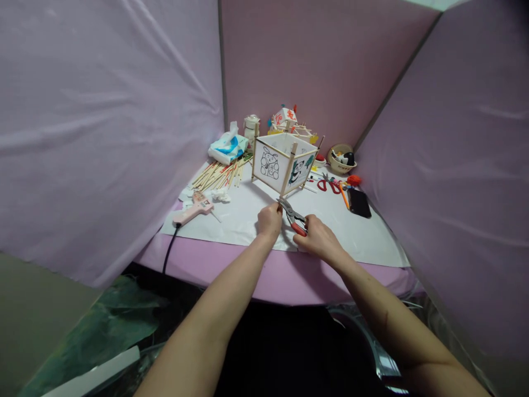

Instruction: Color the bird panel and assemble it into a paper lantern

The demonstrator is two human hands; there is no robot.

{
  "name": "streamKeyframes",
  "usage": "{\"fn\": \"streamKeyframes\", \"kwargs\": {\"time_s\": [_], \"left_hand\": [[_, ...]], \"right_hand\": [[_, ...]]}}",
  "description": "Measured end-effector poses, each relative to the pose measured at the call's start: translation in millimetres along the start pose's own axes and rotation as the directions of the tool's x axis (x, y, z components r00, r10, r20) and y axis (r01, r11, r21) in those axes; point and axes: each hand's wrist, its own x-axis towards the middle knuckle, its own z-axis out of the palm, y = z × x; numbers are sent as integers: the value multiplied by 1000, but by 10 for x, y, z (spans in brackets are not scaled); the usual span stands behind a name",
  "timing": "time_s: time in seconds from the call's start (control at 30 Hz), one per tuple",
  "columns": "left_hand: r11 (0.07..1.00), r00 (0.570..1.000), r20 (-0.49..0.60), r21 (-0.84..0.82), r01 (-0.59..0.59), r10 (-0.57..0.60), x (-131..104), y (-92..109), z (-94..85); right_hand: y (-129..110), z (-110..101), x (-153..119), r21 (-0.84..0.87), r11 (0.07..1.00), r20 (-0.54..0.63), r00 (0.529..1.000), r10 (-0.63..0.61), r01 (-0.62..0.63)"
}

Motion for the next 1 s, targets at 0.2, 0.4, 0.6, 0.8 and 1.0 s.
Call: {"fn": "streamKeyframes", "kwargs": {"time_s": [0.2,0.4,0.6,0.8,1.0], "left_hand": [[1000,1000,7,-8,-3,3,-1,-2,-7],[1000,1000,13,-12,9,-9,9,3,-8],[1000,1000,16,-12,13,-12,10,-2,-1],[1000,1000,18,-16,5,-5,7,-20,7],[1000,1000,28,-10,3,-2,-1,-9,-1]], "right_hand": [[-20,-31,12,-18,1000,25,1000,15,-14],[-25,-64,24,-30,1000,20,1000,1,0],[-32,-30,8,-35,999,24,1000,-2,2],[-51,1,-4,-19,1000,30,999,-18,19],[-43,40,9,-4,1000,74,997,2,-1]]}}
